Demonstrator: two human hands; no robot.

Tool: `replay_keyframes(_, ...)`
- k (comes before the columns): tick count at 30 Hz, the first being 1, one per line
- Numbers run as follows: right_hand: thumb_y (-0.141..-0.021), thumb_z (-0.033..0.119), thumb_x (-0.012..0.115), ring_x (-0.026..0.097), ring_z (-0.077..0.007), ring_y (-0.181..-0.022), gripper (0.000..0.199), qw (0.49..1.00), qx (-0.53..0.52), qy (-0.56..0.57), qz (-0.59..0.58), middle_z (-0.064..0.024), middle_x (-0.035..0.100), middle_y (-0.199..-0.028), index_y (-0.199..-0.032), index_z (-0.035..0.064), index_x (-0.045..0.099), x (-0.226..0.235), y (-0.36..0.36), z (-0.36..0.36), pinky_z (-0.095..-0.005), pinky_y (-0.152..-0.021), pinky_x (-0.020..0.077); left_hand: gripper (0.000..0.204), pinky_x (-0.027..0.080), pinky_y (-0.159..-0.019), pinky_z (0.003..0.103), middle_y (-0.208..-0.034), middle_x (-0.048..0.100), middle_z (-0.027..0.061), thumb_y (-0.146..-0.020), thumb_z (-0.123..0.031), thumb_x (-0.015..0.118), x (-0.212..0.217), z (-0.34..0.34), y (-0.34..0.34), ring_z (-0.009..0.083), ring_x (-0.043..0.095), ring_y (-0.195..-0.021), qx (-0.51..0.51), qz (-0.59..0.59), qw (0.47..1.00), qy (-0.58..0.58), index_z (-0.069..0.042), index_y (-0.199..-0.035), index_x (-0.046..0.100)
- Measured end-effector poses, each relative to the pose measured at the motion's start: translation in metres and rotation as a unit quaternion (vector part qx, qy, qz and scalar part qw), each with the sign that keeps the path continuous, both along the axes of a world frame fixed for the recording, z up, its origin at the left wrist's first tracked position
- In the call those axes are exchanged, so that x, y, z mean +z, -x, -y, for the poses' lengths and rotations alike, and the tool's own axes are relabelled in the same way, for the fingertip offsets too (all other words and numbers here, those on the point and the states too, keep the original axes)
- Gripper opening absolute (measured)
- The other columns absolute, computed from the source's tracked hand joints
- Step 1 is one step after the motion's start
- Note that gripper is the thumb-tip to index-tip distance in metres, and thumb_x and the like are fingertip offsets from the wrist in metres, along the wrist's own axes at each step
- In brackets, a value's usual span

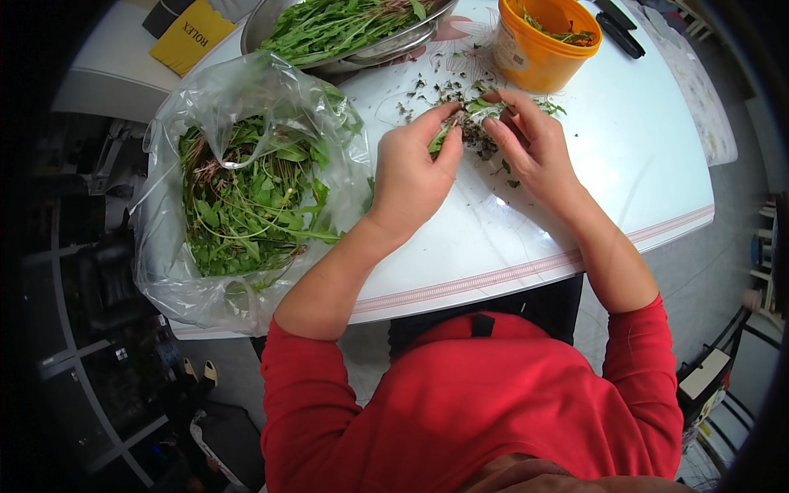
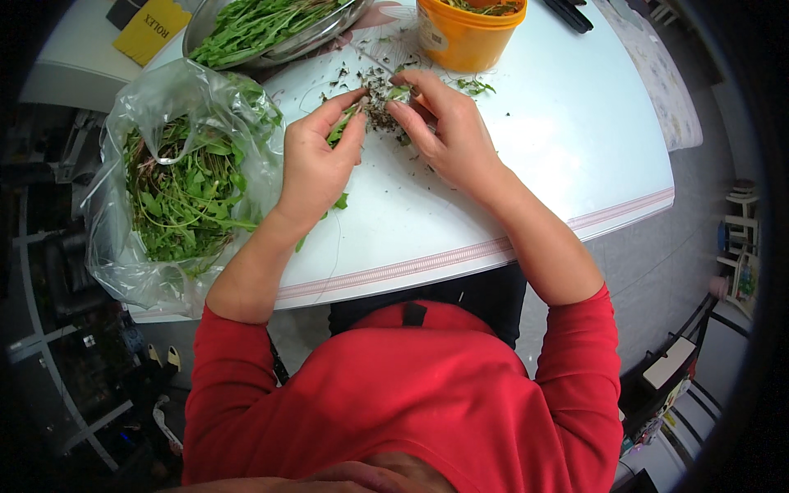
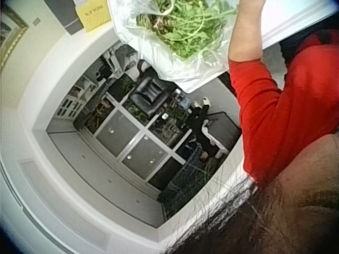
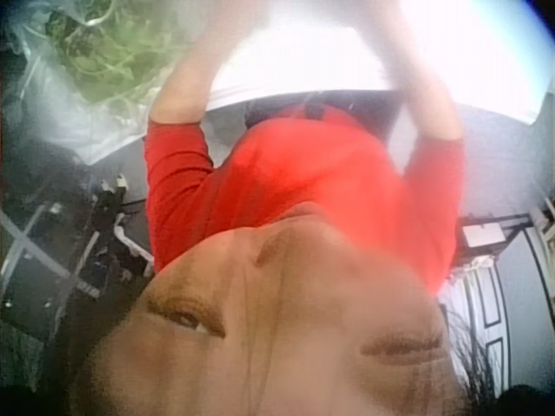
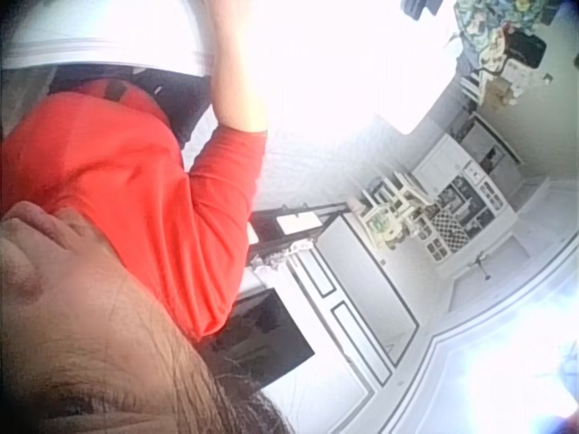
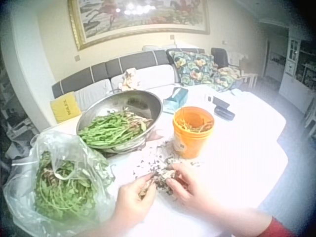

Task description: The person trims the root ends of leafy green vegetables using a small knife and places the trimmed pieces into a yellow container. They repeatedly pick up bunches from a plastic bag, cut the ends, and set the cleaned greens aside on the table.

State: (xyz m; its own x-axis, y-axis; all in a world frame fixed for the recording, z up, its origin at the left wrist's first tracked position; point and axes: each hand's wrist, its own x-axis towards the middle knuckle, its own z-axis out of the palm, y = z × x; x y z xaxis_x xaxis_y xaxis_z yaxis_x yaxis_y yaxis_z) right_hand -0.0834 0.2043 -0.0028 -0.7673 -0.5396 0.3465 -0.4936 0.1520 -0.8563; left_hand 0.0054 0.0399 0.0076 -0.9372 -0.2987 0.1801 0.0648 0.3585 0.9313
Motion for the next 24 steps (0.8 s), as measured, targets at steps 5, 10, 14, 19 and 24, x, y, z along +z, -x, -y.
replay_keyframes(5,-0.092,0.013,0.073,0.037,-0.0093,-0.06,0.021,0.997,0.039,0.047,0.041,0.0002,0.041,-0.062,-0.109,0.0011,0.065,-0.003,0.008,0.007,-0.0253,-0.055,0.0353,0.03,0.045,-0.051,0.029,-0.065,0.061,0.0093,-0.093,-0.009,0.066,0.0,-0.004,-0.001,0.011,0.054,-0.052,-0.004,-0.066,0.979,0.195,0.003,-0.12,0.067)
replay_keyframes(10,-0.093,0.012,0.072,0.037,-0.0077,-0.062,0.015,0.995,0.047,0.063,0.062,0.0007,0.043,-0.063,-0.1,0.0004,0.067,-0.01,0.013,0.006,-0.0247,-0.057,0.0363,0.03,0.041,-0.05,0.029,-0.063,0.06,0.0106,-0.094,-0.013,0.067,0.002,-0.004,-0.001,0.0113,0.052,-0.051,-0.012,-0.065,0.98,0.187,0.002,-0.119,0.066)
replay_keyframes(14,-0.093,0.011,0.071,0.039,-0.0072,-0.063,0.013,0.993,0.053,0.069,0.075,0.0017,0.048,-0.066,-0.1,0.0003,0.067,-0.008,0.012,0.004,-0.024,-0.059,0.0382,0.03,0.037,-0.05,0.023,-0.071,0.068,0.0056,-0.101,-0.022,0.061,0.008,-0.003,0.0,0.0067,0.048,-0.054,-0.087,0.013,0.994,-0.063,0.002,-0.119,0.066)
replay_keyframes(19,-0.094,0.009,0.069,0.047,-0.0065,-0.068,0.011,0.992,0.077,0.069,0.066,0.001,0.057,-0.072,-0.101,0.0,0.067,-0.001,0.009,0.002,-0.0232,-0.065,0.044,0.03,0.031,-0.051,0.017,-0.082,0.071,0.0044,-0.105,-0.028,0.054,0.003,0.011,0.005,0.0025,0.039,-0.055,-0.152,0.124,0.955,-0.221,-0.002,-0.113,0.067)
replay_keyframes(24,-0.094,0.008,0.069,0.055,-0.0065,-0.074,0.011,0.982,0.086,0.116,0.119,-0.0007,0.063,-0.079,-0.101,-0.0005,0.067,-0.004,0.009,0.004,-0.0231,-0.07,0.0482,0.028,0.031,-0.053,0.017,-0.078,0.07,0.0033,-0.105,-0.026,0.055,0.005,0.009,0.005,0.0019,0.04,-0.057,-0.15,0.122,0.953,-0.232,-0.002,-0.111,0.068)
